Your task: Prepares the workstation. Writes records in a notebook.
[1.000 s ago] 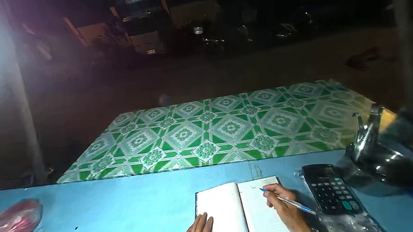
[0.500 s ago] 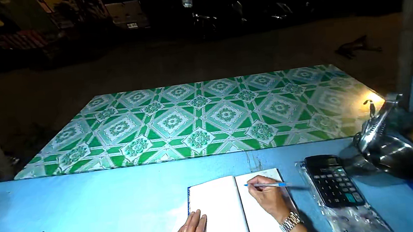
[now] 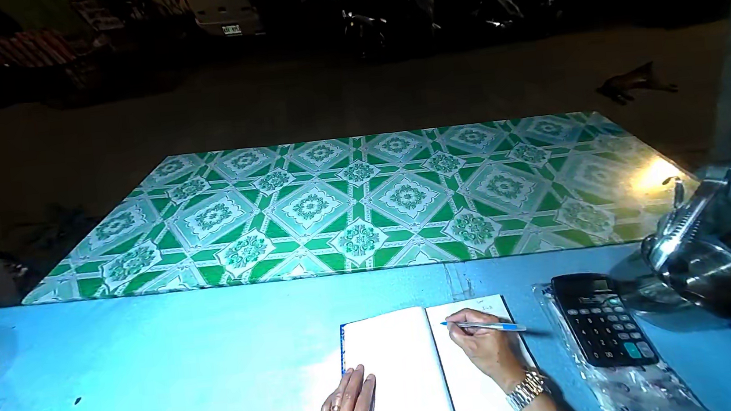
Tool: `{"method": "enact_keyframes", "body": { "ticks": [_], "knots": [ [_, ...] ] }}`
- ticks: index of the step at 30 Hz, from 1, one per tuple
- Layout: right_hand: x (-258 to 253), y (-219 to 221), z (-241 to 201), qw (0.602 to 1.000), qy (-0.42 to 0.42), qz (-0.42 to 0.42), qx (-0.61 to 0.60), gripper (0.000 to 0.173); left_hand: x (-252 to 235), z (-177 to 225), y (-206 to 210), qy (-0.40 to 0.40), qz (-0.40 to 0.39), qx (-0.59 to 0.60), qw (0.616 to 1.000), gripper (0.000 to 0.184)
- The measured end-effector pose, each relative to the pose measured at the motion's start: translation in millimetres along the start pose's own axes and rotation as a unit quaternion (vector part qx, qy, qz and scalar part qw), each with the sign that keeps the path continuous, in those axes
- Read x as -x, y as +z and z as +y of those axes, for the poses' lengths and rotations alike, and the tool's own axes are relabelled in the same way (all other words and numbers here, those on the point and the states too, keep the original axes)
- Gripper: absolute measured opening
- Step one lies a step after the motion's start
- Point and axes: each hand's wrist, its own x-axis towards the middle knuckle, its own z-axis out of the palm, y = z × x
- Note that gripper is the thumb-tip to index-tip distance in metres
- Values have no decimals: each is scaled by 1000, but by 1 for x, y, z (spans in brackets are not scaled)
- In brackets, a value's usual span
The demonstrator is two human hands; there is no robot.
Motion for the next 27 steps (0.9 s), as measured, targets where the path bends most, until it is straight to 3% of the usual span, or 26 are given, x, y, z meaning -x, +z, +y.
{"method": "enact_keyframes", "body": {
  "ticks": [7,13,20,27],
  "knots": [
    [-1,1,-2,1000,-1,-3,5,10,0,0,0,3,4,-4,1000,57],
    [0,4,2,997,-19,14,78,10,0,1,-1,2,2,-6,1000,56],
    [-8,-12,-4,988,87,25,-122,10,0,0,1,-1,1,-3,1000,56],
    [10,2,-12,999,1,-5,-52,11,0,0,0,4,4,-5,1000,56]
  ]
}}
